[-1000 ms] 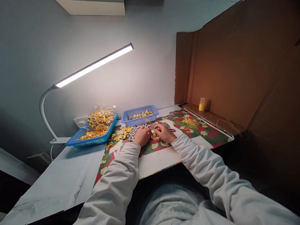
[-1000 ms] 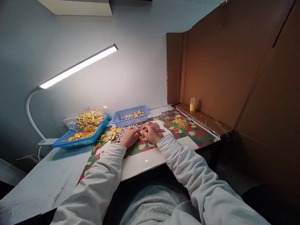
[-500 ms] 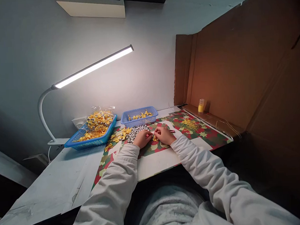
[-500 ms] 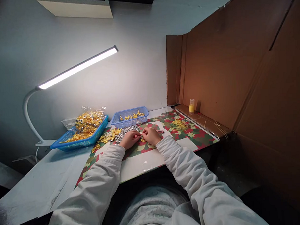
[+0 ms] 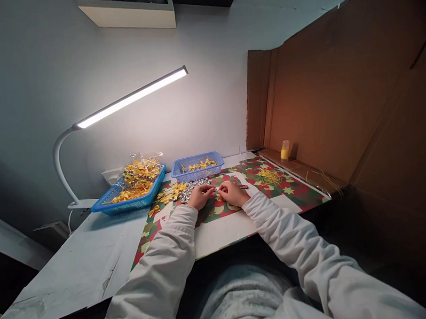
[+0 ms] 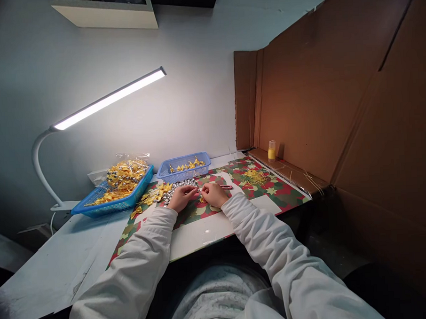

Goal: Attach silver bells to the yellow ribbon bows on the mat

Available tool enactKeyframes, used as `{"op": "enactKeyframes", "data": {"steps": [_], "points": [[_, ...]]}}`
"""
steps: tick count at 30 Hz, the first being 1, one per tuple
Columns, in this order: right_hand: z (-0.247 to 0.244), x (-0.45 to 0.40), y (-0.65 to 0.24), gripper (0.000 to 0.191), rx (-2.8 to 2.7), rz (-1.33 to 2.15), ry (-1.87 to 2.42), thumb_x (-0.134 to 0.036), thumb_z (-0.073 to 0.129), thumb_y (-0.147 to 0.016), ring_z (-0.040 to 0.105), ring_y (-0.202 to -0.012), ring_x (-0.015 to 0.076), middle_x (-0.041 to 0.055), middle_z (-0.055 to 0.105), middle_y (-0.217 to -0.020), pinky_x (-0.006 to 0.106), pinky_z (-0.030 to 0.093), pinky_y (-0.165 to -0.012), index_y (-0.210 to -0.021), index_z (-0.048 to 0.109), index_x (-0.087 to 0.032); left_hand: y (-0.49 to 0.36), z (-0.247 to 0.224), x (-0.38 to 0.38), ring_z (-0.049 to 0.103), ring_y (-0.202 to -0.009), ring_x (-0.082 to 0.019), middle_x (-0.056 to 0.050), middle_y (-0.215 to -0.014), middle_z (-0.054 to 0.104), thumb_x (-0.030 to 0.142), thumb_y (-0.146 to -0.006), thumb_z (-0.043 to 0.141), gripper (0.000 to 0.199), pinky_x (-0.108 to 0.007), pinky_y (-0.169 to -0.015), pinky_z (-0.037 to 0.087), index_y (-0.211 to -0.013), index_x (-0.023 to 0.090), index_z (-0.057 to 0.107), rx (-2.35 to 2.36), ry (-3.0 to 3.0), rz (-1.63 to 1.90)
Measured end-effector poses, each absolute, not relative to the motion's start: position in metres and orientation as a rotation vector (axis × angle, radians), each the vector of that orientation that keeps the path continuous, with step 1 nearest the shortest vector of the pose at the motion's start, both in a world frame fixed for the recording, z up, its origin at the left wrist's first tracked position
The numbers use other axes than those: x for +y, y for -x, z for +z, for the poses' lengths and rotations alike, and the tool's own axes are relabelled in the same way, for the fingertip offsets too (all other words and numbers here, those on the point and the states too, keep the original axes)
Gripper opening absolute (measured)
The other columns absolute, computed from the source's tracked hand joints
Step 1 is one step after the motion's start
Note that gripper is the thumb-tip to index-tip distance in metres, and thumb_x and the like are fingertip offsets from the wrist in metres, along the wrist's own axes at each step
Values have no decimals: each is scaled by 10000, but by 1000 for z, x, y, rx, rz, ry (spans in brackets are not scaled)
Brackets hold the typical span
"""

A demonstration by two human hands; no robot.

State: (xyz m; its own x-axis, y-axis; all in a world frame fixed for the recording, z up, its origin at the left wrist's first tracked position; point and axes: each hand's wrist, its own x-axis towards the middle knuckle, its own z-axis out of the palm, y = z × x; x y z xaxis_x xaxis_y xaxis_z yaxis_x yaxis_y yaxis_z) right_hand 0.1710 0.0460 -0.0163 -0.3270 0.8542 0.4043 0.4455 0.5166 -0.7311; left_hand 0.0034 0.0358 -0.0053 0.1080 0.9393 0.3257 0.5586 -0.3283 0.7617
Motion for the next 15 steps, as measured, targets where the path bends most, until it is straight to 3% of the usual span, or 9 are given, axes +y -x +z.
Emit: {"op": "enactKeyframes", "data": {"steps": [15], "points": [[-16, 44, -170, 119, -1980, 643, 1100, -136, 586, -719, 594, -530, 144, 0, 642, -531, 242, 427, -544, -609, 581, -181, -6, -11, 35, 580, -608, -145, -44, -709, 706, 373, -721, 605, 238, -254, -589, 463, -785, 178, 724, 1518, -2057, 1197]]}}
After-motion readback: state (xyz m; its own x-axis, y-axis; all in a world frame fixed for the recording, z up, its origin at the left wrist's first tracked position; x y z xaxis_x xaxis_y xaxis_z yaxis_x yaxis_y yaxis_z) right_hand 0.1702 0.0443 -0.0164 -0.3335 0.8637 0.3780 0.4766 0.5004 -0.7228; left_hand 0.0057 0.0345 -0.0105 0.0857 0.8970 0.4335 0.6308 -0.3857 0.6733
